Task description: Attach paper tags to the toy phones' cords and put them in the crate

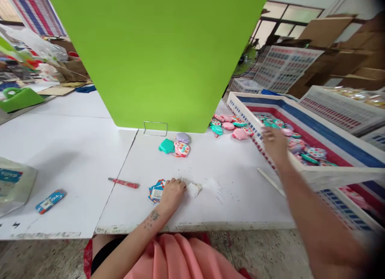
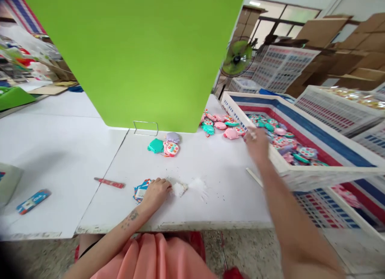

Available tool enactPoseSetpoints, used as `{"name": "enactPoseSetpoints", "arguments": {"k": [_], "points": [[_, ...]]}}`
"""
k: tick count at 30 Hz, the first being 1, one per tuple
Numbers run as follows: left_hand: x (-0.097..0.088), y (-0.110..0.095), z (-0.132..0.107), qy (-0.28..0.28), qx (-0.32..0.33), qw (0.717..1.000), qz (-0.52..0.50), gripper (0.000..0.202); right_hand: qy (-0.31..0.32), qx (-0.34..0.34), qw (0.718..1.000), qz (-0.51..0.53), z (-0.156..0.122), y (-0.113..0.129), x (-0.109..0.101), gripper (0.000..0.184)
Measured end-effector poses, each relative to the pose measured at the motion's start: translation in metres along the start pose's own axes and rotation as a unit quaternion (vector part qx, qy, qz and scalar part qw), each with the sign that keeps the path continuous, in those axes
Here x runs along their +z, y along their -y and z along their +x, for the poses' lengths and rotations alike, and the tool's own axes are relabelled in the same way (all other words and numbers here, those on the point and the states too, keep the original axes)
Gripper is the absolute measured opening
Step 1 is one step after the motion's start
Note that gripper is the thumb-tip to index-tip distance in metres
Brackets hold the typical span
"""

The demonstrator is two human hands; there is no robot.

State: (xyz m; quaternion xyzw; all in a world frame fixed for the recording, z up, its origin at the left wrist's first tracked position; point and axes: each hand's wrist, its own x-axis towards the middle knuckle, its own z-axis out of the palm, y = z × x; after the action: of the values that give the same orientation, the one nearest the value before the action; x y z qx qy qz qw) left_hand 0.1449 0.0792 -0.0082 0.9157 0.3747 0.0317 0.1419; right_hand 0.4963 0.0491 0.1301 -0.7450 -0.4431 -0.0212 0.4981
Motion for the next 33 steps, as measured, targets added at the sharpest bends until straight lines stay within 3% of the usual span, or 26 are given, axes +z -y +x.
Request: {"name": "enactPoseSetpoints", "arguments": {"k": [3,6,8,10,17,22,25,29,33], "points": [[-0.001,0.002,0.001,-0.005,0.000,1.000,-0.010,0.019,0.133,-0.038,0.990,0.025,-0.081,0.003,0.068,0.015],[-0.002,0.004,0.001,-0.008,-0.006,1.000,-0.018,0.019,0.293,-0.077,0.947,0.111,-0.160,0.014,0.124,0.026],[-0.002,0.005,0.001,-0.013,-0.007,1.000,-0.017,0.020,0.335,-0.076,0.926,0.157,-0.197,0.022,0.146,0.031],[-0.003,0.007,0.001,-0.020,-0.009,1.000,-0.019,0.020,0.341,-0.087,0.924,0.151,-0.217,0.026,0.157,0.033],[-0.010,0.014,-0.001,-0.074,-0.029,0.995,-0.055,0.018,0.354,-0.160,0.918,0.076,-0.217,0.020,0.159,0.018],[-0.034,0.028,-0.009,-0.145,-0.068,0.985,-0.068,0.017,0.338,-0.172,0.924,0.047,-0.220,0.018,0.161,0.023],[-0.052,0.040,-0.015,-0.170,-0.088,0.977,-0.095,0.016,0.323,-0.154,0.930,0.079,-0.219,0.020,0.160,0.023],[-0.067,0.049,-0.025,-0.181,-0.061,0.964,-0.187,0.017,0.256,-0.105,0.949,0.151,-0.210,0.028,0.153,0.021],[-0.075,0.052,-0.034,-0.164,-0.049,0.951,-0.257,0.015,0.222,0.005,0.949,0.224,-0.198,0.039,0.149,0.020]]}}
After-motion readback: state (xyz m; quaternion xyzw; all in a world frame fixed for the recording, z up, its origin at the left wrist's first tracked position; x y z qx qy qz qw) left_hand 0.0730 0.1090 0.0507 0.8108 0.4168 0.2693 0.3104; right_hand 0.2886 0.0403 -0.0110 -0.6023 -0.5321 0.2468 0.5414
